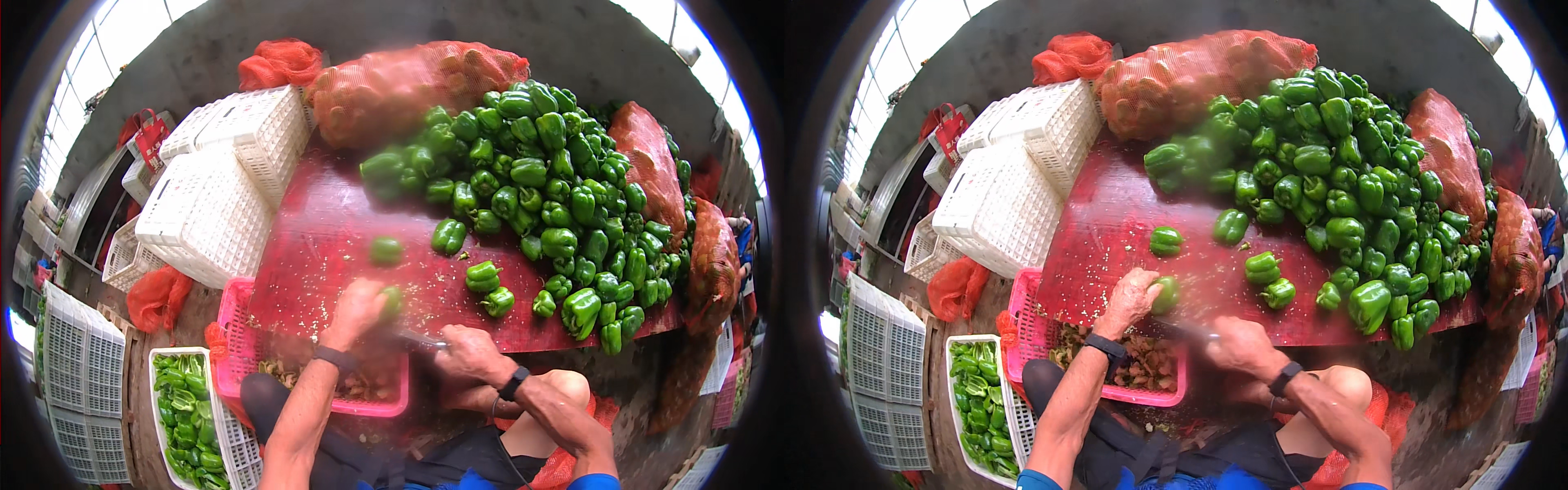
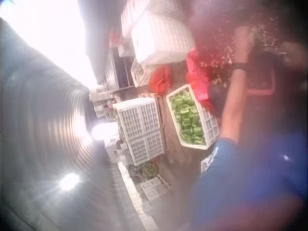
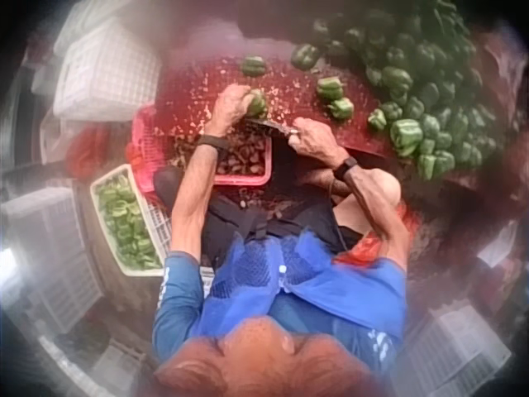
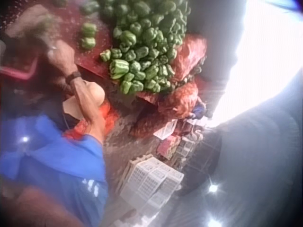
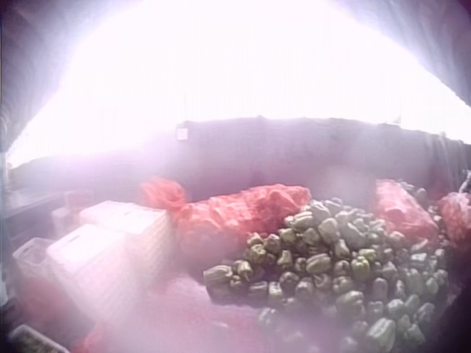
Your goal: The person processes bell peppers by pulling stems and seeds out by hand and then slicing the peppers using a knife on a cutting board.
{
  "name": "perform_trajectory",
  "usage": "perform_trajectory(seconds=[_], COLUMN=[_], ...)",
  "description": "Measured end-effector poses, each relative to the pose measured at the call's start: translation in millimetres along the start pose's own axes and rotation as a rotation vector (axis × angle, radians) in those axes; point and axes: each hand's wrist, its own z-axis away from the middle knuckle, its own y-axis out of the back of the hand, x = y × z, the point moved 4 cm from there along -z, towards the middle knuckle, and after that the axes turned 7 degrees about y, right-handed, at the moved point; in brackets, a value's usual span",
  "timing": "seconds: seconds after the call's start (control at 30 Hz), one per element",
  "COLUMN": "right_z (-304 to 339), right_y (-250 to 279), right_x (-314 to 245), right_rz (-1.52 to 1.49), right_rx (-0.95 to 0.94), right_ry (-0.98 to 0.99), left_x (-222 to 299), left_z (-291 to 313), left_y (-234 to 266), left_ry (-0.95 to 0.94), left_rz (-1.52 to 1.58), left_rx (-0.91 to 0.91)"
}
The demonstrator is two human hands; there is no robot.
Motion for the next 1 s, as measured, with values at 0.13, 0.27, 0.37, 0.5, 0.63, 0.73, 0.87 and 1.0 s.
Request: perform_trajectory(seconds=[0.13, 0.27, 0.37, 0.5, 0.63, 0.73, 0.87, 1.0], right_z=[26.1, 21.0, 8.8, -6.4, -4.7, -16.1, -50.7, -50.5], right_y=[-0.8, -2.8, -31.8, -30.6, -51.5, -74.5, -61.6, -94.3], right_x=[18.1, -1.5, -6.8, -37.1, -9.7, 7.3, -38.1, -33.8], right_rz=[-0.15, -0.413, -0.273, -0.841, -0.491, -0.224, -0.068, -0.442], right_rx=[0.031, 0.154, 0.256, 0.081, 0.193, 0.18, 0.11, 0.307], right_ry=[-0.166, -0.341, -0.088, -0.628, -0.222, -0.106, 0.043, -0.242], left_x=[-15.1, -27.5, -21.3, -13.5, -6.1, -6.7, -23.8, -27.0], left_z=[17.2, 29.1, 27.2, 31.9, 23.9, 22.3, 28.7, 28.4], left_y=[2.2, -10.0, -14.2, -1.7, 0.2, 2.4, 7.2, 8.0], left_ry=[0.166, 0.355, 0.349, 0.204, 0.263, 0.385, 0.342, 0.353], left_rz=[0.157, 0.254, 0.214, 0.098, 0.239, 0.223, 0.254, 0.364], left_rx=[0.114, 0.168, 0.194, 0.18, 0.13, 0.033, 0.071, 0.031])
